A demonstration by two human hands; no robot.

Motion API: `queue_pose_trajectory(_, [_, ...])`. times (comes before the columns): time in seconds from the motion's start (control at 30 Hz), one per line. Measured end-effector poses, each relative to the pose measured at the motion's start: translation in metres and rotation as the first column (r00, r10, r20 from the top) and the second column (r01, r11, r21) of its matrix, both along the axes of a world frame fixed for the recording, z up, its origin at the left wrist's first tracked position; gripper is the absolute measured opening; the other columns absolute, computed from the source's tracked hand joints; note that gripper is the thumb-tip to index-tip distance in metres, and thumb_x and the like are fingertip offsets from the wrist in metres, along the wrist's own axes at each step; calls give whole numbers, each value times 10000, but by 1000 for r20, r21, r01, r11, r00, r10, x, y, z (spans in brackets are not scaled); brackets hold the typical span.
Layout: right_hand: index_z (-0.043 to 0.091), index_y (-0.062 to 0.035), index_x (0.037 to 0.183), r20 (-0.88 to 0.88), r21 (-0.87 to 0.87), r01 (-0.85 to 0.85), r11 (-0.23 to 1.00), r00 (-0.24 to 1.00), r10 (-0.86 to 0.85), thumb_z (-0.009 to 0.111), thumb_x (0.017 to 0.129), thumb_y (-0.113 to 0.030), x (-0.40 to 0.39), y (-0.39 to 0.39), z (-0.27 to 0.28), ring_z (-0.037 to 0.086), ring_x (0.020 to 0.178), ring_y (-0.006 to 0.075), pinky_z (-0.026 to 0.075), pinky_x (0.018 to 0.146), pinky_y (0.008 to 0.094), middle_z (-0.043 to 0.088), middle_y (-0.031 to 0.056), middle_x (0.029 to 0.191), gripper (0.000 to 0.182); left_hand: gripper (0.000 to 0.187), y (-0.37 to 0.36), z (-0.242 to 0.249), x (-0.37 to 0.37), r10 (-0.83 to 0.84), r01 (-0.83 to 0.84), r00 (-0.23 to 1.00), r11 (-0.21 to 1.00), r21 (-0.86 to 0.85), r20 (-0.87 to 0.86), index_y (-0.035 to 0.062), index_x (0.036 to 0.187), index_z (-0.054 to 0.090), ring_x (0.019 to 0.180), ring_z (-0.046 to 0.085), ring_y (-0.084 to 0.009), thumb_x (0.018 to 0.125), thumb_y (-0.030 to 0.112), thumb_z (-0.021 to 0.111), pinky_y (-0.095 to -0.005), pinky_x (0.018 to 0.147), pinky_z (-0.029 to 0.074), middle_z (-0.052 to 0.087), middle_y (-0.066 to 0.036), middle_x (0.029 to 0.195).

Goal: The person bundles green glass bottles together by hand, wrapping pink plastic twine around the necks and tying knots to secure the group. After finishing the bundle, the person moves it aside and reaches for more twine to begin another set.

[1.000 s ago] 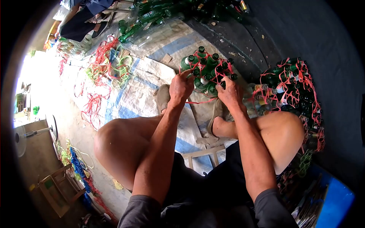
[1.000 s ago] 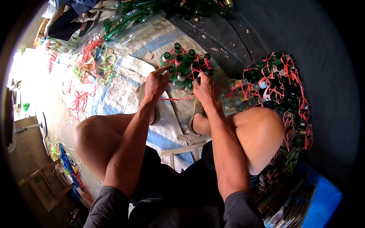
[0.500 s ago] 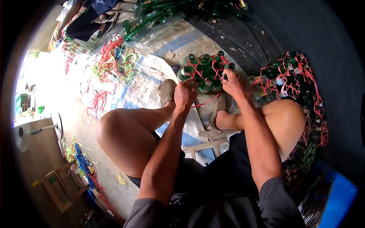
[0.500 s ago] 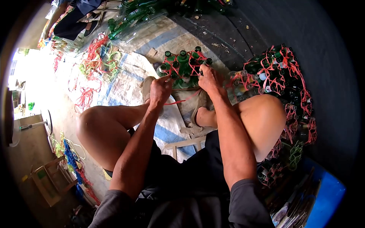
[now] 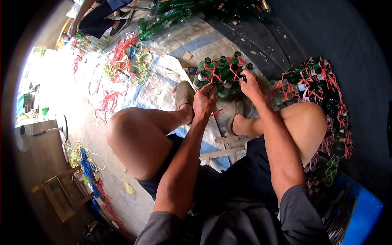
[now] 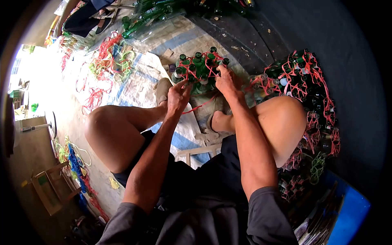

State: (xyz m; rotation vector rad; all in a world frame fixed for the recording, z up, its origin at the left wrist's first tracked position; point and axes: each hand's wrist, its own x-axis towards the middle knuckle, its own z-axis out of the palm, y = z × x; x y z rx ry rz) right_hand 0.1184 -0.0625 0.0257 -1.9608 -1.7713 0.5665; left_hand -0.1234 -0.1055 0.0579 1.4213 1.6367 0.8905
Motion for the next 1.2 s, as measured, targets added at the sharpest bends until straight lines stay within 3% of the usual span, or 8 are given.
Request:
queue_pose_trajectory(0.4, [593, -72, 1391, -262, 61, 60, 996, 964, -42, 601, 958, -43, -23, -27, 22, 643, 1193, 499, 508, 984, 541, 697, 299, 1239, 434, 321, -23, 8, 25, 123, -119, 984, 992, 37, -132, 3, 1020, 765, 901, 755, -444, 994, 316, 698, -522, 783, 575, 749, -263, 897])
queue_pose_trajectory(0.53, [605, -47, 1320, 145, 43, 204, 978, 967, -208, 645, 961, -111, -45, -46, 79, 699, 1078, 460, 526, 930, 549, 728, 269, 1101, 367, 312, -23, 0, 22, 128, -128, 992, 992, -11, 18, -10, 1009, 775, 868, 754, -435, 993, 286, 680, -504, 778, 573, 750, -255, 877])
queue_pose_trajectory(0.63, [612, -29, 1200, 56, 255, 231, 939, 966, -253, 675, 961, -171, -64, -59, 62, 716, 1009, 457, 544, 888, 543, 733, 247, 1045, 285, 304, -29, -6, 24, 116, -115, 990, 993, -12, 84, -15, 1003, 776, 828, 747, -420, 993, 266, 662, -487, 767, 567, 747, -249, 859])
queue_pose_trajectory(0.77, [712, 20, 1146, -354, -144, 105, 984, 923, -151, 749, 966, -304, -85, -65, 30, 770, 852, 309, 577, 743, 465, 770, 189, 840, 372, 304, -40, -10, 28, 115, -122, 985, 991, 52, 126, -21, 989, 768, 794, 738, -396, 1000, 256, 642, -479, 740, 554, 737, -244, 837])
queue_pose_trajectory(0.9, [746, 21, 1150, -745, -204, 22, 979, 645, -170, 757, 982, -292, -95, -63, 8, 710, 785, 157, 548, 682, 337, 775, 79, 876, 355, 311, -57, 11, 30, 112, -119, 980, 992, 31, 162, -17, 968, 757, 737, 725, -328, 996, 277, 660, -451, 697, 536, 718, -212, 789])
queue_pose_trajectory(0.93, [749, 18, 1133, -821, -241, 5, 971, 532, -206, 750, 990, -277, -94, -63, 4, 690, 771, 132, 537, 670, 311, 770, 59, 885, 328, 282, -60, 13, 33, 123, -127, 974, 992, 9, 188, -62, 992, 735, 745, 622, -131, 1034, 203, 649, -323, 703, 501, 686, -70, 765])
queue_pose_trajectory(0.97, [751, 14, 1117, -879, -276, -17, 961, 409, -245, 743, 997, -263, -93, -63, 0, 671, 757, 107, 526, 658, 286, 766, 40, 894, 302, 280, -61, 15, 32, 112, -110, 976, 994, -17, 185, -64, 992, 736, 744, 609, -119, 1033, 200, 652, -318, 693, 491, 675, -56, 763])
queue_pose_trajectory(1.2, [724, 2, 1001, -856, -413, 20, 911, 332, -396, 686, 993, -161, -94, -65, 31, 660, 689, 119, 523, 596, 293, 737, 50, 826, 168, 280, -64, 4, 26, 45, -24, 978, 994, -106, 201, -60, 955, 777, 690, 544, -73, 985, 189, 652, -298, 626, 445, 652, -4, 731])
